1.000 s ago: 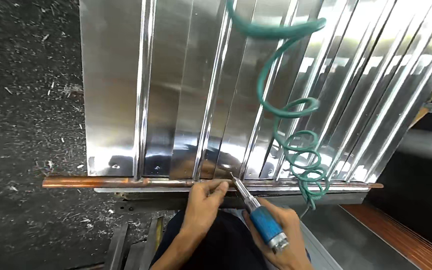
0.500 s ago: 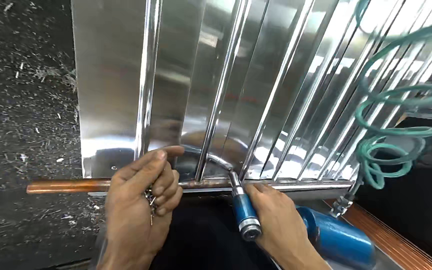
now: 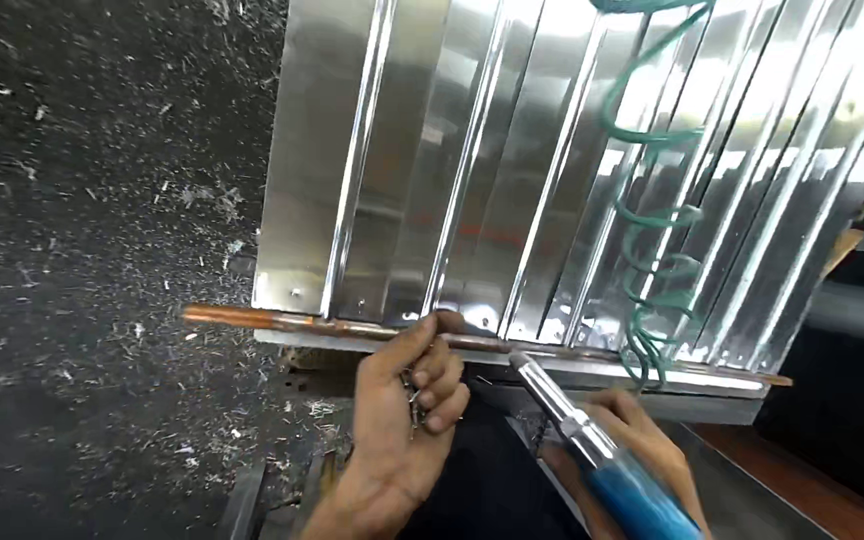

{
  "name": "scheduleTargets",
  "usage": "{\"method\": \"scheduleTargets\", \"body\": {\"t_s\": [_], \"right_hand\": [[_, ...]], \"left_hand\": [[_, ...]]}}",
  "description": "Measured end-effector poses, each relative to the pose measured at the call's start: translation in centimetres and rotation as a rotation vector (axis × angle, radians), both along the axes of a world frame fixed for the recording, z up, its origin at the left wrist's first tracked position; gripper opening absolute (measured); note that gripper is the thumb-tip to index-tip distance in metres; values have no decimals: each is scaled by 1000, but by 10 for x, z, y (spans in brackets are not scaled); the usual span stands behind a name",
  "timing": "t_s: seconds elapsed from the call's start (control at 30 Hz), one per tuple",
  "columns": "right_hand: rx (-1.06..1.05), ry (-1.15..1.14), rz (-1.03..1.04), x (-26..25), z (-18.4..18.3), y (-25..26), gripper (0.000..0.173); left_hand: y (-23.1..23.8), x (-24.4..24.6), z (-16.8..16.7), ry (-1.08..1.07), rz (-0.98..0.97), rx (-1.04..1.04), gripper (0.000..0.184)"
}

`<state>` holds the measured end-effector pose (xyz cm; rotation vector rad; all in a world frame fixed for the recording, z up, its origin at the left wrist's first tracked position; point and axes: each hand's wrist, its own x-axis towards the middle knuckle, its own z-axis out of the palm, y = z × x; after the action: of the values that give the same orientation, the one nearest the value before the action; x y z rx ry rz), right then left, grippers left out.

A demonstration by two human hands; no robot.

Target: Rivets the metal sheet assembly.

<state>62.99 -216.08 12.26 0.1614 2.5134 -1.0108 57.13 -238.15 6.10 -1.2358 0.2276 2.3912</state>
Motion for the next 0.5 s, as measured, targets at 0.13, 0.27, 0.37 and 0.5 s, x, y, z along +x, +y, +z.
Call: {"method": "scheduleTargets", "body": {"t_s": [0.13,0.27,0.37,0.5], "right_hand": [[-140,67,-102,31,32,-15,31],[-141,269,-177,74,27,-16,31],[-167,303,-202,107,26,-10,32],[-194,351,-229,144,19,-1,30]], "left_hand": [[41,37,18,0,-27,168,39],[77,71,41,2,-66,164,38],[87,96,48,30,-29,175,36],[101,132,49,45,-38,186,33]]}}
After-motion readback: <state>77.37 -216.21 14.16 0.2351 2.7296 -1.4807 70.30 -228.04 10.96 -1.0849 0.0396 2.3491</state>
